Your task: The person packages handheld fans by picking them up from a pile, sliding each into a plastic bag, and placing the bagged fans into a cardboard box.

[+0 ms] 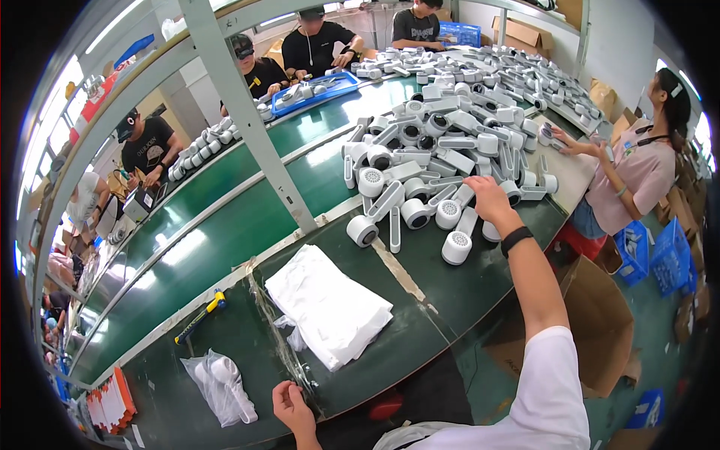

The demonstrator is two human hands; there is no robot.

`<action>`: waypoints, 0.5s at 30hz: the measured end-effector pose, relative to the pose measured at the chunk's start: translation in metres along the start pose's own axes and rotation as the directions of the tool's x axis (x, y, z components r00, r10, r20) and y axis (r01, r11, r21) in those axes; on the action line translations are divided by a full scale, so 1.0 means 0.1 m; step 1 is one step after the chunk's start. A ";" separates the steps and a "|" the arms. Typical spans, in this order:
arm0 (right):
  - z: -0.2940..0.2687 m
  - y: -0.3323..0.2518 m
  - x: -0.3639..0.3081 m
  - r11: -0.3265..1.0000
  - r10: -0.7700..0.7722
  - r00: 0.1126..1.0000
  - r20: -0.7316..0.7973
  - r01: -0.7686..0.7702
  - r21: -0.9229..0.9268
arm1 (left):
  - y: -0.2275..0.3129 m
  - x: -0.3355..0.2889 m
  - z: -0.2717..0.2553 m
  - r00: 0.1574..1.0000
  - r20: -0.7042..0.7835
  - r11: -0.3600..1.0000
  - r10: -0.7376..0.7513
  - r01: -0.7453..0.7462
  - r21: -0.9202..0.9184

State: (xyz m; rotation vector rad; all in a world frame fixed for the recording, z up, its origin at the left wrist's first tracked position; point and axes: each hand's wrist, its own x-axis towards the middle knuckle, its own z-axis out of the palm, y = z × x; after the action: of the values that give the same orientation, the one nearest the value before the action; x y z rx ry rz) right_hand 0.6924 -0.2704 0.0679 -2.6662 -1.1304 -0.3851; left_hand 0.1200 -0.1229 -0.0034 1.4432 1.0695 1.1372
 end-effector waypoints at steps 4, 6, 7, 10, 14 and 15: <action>0.04 0.01 0.17 0.991 -0.082 0.990 0.118 0.093 -0.093 | 0.02 0.00 0.00 1.000 -0.018 0.999 0.012 -0.011 0.038; -0.04 -0.08 0.23 0.980 -0.072 0.963 0.262 0.117 -0.163 | 0.03 0.00 -0.01 0.999 -0.031 0.998 0.010 -0.008 0.063; -0.01 -0.09 0.25 0.979 -0.073 0.962 0.264 0.119 -0.162 | 0.03 0.00 -0.01 0.999 -0.043 0.996 0.011 -0.007 0.085; 0.06 -0.09 0.28 0.969 -0.088 0.963 0.254 0.142 -0.203 | 0.03 0.00 0.01 0.998 -0.058 0.998 0.013 -0.009 0.068; 0.09 -0.10 0.28 0.947 -0.115 0.973 0.202 0.168 -0.273 | 0.03 0.01 0.01 0.998 -0.061 0.998 0.003 0.001 0.066; 0.08 -0.11 0.26 0.935 -0.125 0.973 0.196 0.182 -0.306 | 0.02 0.01 0.01 0.998 -0.059 0.999 0.003 0.000 0.049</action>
State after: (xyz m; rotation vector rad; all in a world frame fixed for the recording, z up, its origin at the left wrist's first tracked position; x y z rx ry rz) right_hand 0.7033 -0.2432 0.0701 -2.9493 -1.4478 -0.4002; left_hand 0.1215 -0.1220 -0.0010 1.4557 1.1448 1.1684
